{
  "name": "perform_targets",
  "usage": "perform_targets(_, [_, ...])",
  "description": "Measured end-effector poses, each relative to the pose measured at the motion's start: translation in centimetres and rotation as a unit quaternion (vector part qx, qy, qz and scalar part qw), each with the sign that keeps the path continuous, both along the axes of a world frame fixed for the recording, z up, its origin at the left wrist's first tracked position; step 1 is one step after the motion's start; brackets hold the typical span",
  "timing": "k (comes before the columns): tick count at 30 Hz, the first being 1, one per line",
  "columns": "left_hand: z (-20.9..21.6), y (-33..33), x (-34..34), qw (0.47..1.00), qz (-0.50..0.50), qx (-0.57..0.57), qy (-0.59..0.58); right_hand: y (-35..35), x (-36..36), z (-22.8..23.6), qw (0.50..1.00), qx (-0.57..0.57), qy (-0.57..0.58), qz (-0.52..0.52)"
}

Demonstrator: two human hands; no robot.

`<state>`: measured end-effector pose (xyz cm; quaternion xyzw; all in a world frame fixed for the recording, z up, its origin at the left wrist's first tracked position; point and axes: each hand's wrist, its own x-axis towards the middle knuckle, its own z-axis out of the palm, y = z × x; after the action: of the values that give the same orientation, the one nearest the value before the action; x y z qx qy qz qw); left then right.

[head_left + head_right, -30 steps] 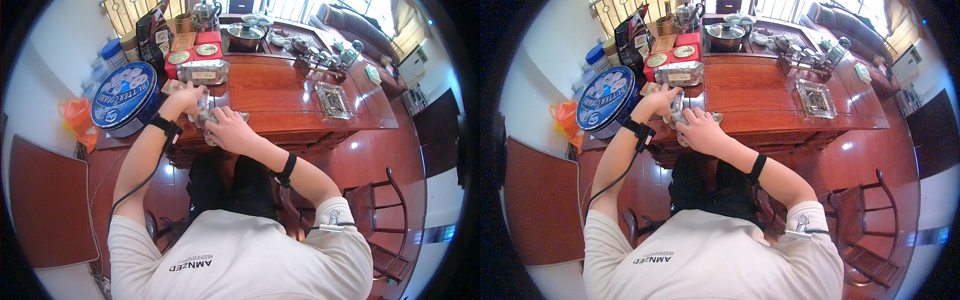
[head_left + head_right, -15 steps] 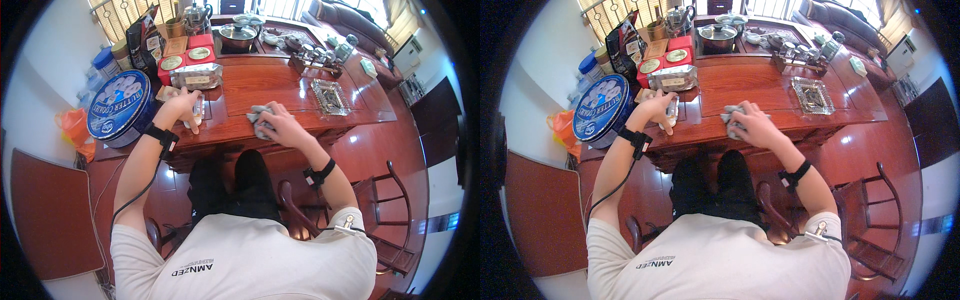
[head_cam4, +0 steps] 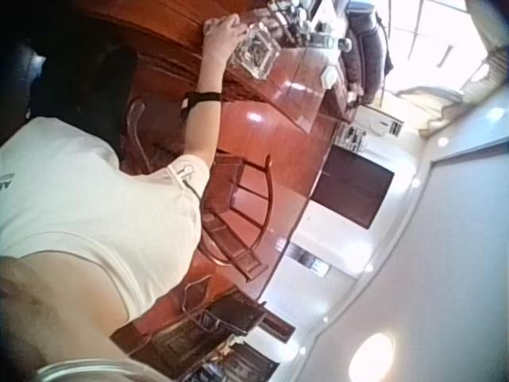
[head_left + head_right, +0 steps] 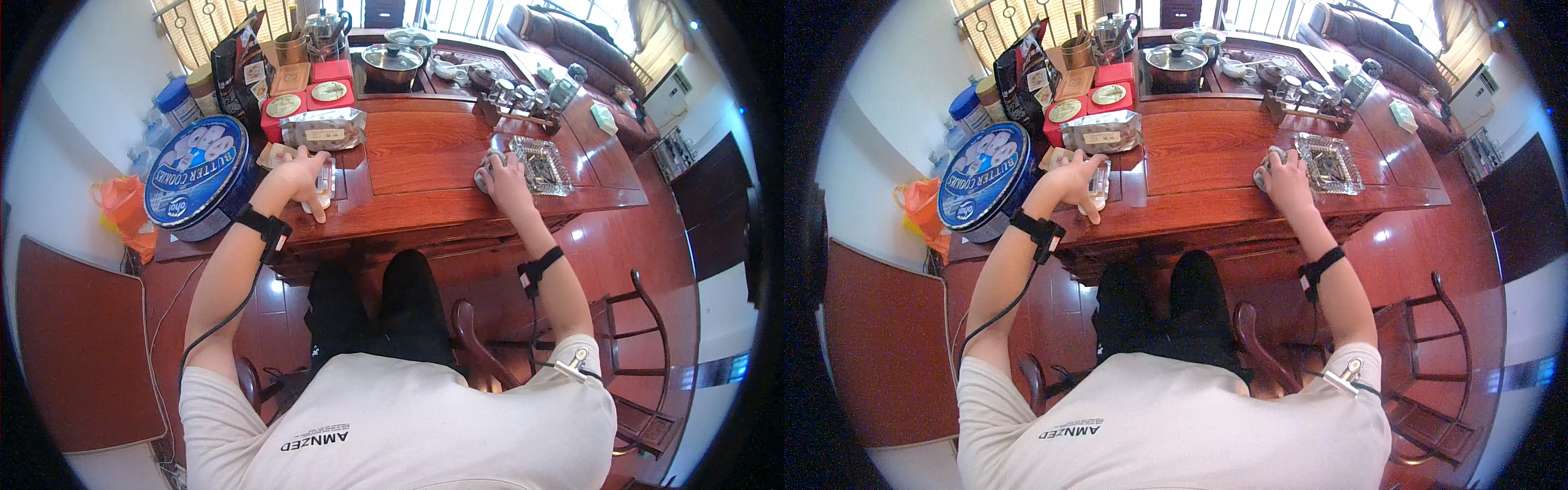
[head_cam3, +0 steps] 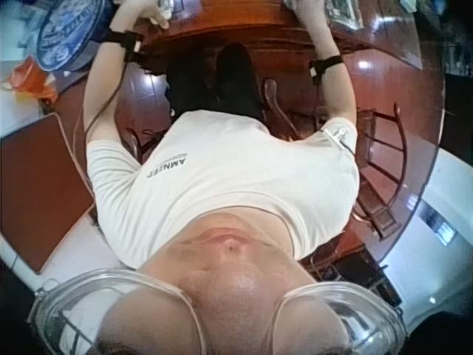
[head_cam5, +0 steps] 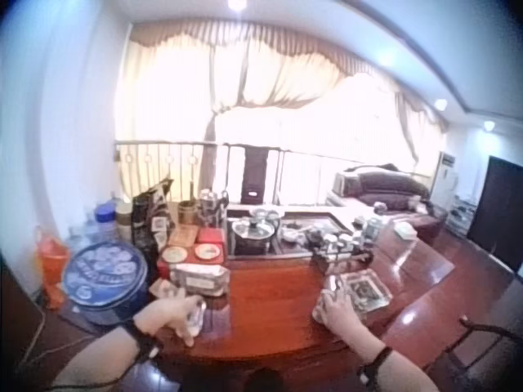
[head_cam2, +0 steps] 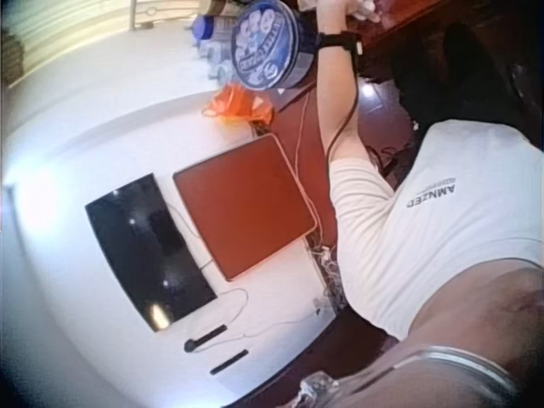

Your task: Clean the tea table with a cloth and reorganize tea items.

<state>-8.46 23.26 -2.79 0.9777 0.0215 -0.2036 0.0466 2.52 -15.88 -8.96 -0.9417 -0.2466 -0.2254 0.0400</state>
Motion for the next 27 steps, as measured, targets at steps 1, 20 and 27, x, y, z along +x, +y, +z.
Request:
perform_targets(1, [0.1,-0.1,0.0,1.000,-0.002,0.009,0.003,-0.2,1.2,-0.1,1.000,0.001,-0.001,0.001])
perform_targets(20, [0.4,-0.5,-0.5,1.000,0.006,-0.005,0.004,11.4,18.0,1.5,0.985,-0.021,0.159,-0.057])
perform_targets(27, [0.5,-1.1,-0.4,1.000,0.001,0.005,0.013,16.5,19.7,2.6,0.943,0.080,0.209,-0.248])
